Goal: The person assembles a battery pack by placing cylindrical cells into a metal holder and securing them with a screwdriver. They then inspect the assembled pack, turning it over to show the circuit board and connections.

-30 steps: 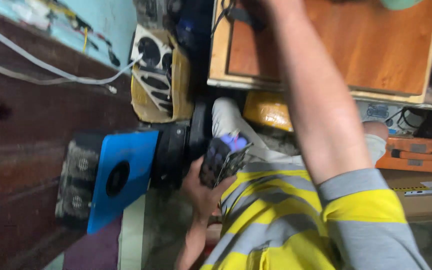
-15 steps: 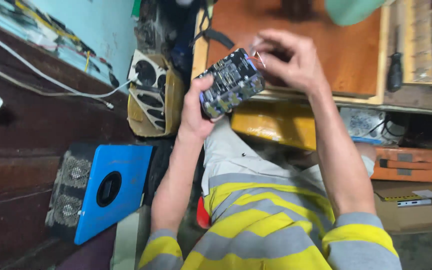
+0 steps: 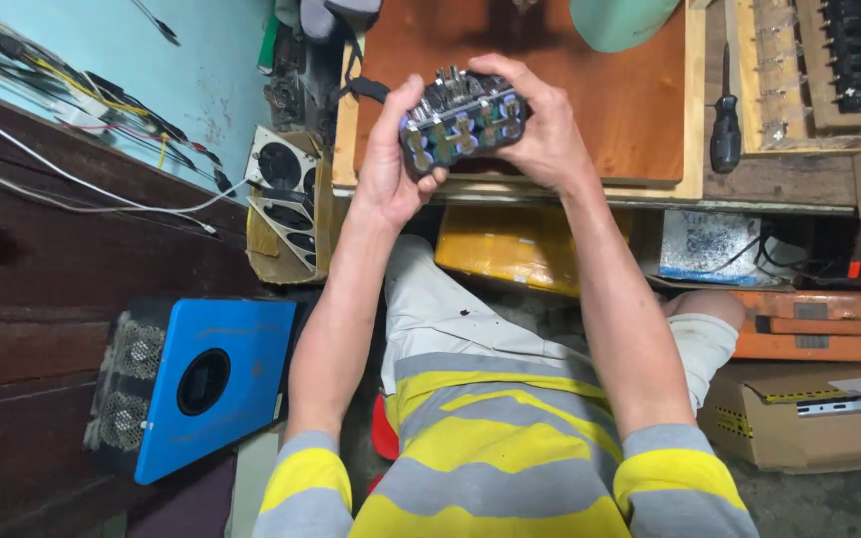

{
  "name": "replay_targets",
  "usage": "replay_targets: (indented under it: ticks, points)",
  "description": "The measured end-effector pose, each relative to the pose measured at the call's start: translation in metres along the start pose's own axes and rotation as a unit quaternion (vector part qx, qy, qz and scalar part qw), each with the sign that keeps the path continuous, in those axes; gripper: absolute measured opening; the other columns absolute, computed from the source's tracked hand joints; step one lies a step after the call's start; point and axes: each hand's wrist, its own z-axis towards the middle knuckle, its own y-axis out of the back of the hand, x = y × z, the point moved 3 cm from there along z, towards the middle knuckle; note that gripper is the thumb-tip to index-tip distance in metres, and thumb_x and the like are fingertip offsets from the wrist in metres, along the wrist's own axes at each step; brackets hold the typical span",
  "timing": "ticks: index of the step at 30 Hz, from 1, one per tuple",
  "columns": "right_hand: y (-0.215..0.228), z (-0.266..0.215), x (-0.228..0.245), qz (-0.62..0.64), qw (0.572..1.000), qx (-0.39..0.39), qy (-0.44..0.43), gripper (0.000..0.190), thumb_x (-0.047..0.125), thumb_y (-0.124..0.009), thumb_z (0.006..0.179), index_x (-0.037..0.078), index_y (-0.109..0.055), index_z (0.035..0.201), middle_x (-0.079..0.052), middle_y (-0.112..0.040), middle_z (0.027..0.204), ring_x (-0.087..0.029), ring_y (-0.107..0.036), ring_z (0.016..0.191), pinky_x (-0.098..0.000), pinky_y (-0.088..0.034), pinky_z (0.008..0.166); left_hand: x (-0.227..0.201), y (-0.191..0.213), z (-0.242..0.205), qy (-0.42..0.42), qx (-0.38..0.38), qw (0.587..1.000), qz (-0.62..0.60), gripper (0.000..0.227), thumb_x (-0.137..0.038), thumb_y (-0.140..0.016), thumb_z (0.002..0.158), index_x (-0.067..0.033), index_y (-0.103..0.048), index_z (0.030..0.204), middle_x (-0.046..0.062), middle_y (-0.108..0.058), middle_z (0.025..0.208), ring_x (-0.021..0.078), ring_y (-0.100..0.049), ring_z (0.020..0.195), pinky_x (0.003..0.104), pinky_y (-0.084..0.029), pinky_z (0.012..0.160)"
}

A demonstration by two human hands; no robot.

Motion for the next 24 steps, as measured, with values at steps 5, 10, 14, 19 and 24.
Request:
replay_targets:
  ticks: [5,10,14,19,24]
  points:
    - [-0.002,-0.003,0.003,-0.006,0.997,-0.011,0.083,0.051,0.002,-0.089,0.092,0.003,-0.059,0.133,-0.015,-0.064,0.132,-0.027,-0.064,0.121,-0.0362,-0.05,0.105,0.0,0.0,-0.011,-0.023,0.003,0.999,0.024,0.062,-0.053,-0.069,0.072,0.002,-0.066,0.101,0.015,-0.07,0.074,0.0188,-0.064,0.043,0.025,-0.053,0.033]
    - [-0.005,-0.007,0.003,-0.013,0.996,-0.012,0.089,0.055,0.01,-0.094,0.089,0.002,-0.059,0.131,-0.013,-0.065,0.125,-0.023,-0.062,0.112,-0.0333,-0.05,0.096,0.005,0.005,-0.01,-0.027,-0.016,0.999,0.029,0.069,-0.058,-0.059,0.075,0.004,-0.064,0.105,0.019,-0.068,0.08,0.0265,-0.063,0.049,0.03,-0.055,0.039]
    - [-0.005,-0.003,-0.003,-0.004,0.997,-0.032,0.07,0.064,0.022,-0.099,0.081,0.005,-0.061,0.129,-0.011,-0.063,0.128,-0.02,-0.06,0.112,-0.0308,-0.048,0.096,0.001,0.003,-0.01,-0.008,0.012,1.0,0.024,0.078,-0.062,-0.05,0.079,0.0106,-0.059,0.109,0.028,-0.069,0.081,0.0307,-0.066,0.049,0.033,-0.059,0.042]
    - [-0.004,0.002,-0.005,0.026,0.999,-0.017,0.033,0.064,0.017,-0.097,0.08,0.005,-0.06,0.131,-0.007,-0.063,0.128,-0.018,-0.058,0.117,-0.0297,-0.046,0.1,-0.008,-0.001,-0.019,0.012,-0.005,0.996,0.086,0.088,-0.067,-0.044,0.076,0.0122,-0.064,0.11,0.029,-0.07,0.081,0.0291,-0.068,0.053,0.036,-0.062,0.052]
    - [-0.001,0.001,-0.003,0.016,0.998,-0.038,0.039,0.059,0.017,-0.096,0.083,0.003,-0.059,0.127,-0.008,-0.06,0.128,-0.02,-0.057,0.117,-0.0307,-0.047,0.1,-0.021,-0.012,-0.019,0.007,-0.023,0.982,0.186,0.093,-0.07,-0.038,0.069,0.0118,-0.071,0.097,0.026,-0.07,0.068,0.0258,-0.068,0.049,0.034,-0.063,0.05]
